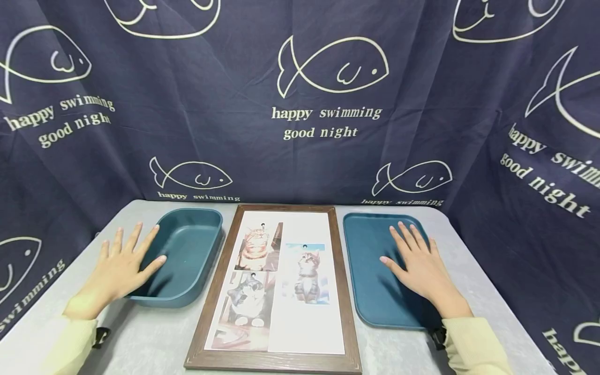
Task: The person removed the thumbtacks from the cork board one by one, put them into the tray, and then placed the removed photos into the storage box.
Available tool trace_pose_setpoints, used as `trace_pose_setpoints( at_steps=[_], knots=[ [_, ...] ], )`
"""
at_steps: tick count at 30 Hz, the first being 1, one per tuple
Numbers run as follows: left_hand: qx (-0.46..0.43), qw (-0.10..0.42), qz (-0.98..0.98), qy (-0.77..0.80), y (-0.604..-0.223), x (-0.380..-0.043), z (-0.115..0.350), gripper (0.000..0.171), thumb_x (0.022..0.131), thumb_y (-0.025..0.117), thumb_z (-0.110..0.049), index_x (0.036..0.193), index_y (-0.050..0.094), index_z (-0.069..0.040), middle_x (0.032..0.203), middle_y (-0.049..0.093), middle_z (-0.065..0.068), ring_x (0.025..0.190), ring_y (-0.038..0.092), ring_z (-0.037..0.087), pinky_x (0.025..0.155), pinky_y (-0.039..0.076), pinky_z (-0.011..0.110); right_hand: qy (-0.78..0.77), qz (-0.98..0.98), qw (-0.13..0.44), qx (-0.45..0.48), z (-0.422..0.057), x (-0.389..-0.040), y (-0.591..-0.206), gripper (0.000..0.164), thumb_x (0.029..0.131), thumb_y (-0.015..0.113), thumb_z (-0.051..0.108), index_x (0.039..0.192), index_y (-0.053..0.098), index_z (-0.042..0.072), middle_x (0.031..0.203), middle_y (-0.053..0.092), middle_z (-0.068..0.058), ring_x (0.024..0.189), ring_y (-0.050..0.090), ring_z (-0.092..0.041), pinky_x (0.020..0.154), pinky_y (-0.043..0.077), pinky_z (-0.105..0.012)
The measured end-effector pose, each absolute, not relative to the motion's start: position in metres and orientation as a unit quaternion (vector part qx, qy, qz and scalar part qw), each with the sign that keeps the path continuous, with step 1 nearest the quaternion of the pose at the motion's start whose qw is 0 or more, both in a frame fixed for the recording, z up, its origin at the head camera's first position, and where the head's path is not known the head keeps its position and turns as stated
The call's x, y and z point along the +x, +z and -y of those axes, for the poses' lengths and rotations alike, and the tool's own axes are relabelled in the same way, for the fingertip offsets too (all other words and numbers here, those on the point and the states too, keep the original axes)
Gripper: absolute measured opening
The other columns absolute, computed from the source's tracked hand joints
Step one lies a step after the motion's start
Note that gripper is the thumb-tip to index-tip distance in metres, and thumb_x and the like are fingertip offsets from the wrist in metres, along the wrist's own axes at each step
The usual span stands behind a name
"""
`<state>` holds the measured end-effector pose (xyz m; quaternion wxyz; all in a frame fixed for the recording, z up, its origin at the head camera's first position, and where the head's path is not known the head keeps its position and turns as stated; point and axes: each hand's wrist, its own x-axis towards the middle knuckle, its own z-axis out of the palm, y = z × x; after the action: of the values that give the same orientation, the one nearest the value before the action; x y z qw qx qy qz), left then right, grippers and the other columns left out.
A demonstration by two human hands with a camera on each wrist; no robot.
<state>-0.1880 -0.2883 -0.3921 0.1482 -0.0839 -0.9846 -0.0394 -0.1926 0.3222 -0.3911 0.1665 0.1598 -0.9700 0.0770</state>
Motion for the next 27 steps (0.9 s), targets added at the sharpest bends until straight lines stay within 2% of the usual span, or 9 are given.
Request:
trace_pose_setpoints(
  at_steps=[5, 17, 27],
  knots=[
    [-0.089, 0.15, 0.984, -0.038, -0.391, -0.19, 0.284, 0.074, 0.087, 0.044, -0.057, 0.147, 0.014, -0.026, 0.147, 0.021, 0.023, 0.129, 0.014, 0.058, 0.096, 0.01, 0.071, 0.085, 0.967, 0.174, 0.167, -0.318, -0.196, -0.39, 0.074, 0.087, 0.054, 0.047, 0.146, 0.022, 0.016, 0.149, 0.025, -0.015, 0.14, 0.014, -0.033, 0.103, 0.007, -0.065],
    [-0.114, 0.176, 0.977, -0.023, -0.39, -0.194, 0.275, 0.073, 0.087, 0.049, -0.053, 0.146, 0.017, -0.025, 0.144, 0.027, 0.022, 0.126, 0.023, 0.055, 0.096, 0.019, 0.067, 0.093, 0.956, 0.2, 0.194, -0.308, -0.207, -0.385, 0.067, 0.086, 0.058, 0.042, 0.139, 0.037, 0.006, 0.138, 0.04, -0.021, 0.124, 0.036, -0.042, 0.095, 0.028, -0.058],
    [-0.137, 0.2, 0.97, -0.025, -0.389, -0.197, 0.266, 0.072, 0.085, 0.053, -0.05, 0.145, 0.022, -0.024, 0.143, 0.03, 0.02, 0.125, 0.028, 0.051, 0.095, 0.023, 0.064, 0.1, 0.95, 0.201, 0.216, -0.296, -0.214, -0.382, 0.063, 0.086, 0.059, 0.039, 0.133, 0.043, 0.001, 0.134, 0.044, -0.021, 0.12, 0.04, -0.043, 0.093, 0.031, -0.058]
  ],
)
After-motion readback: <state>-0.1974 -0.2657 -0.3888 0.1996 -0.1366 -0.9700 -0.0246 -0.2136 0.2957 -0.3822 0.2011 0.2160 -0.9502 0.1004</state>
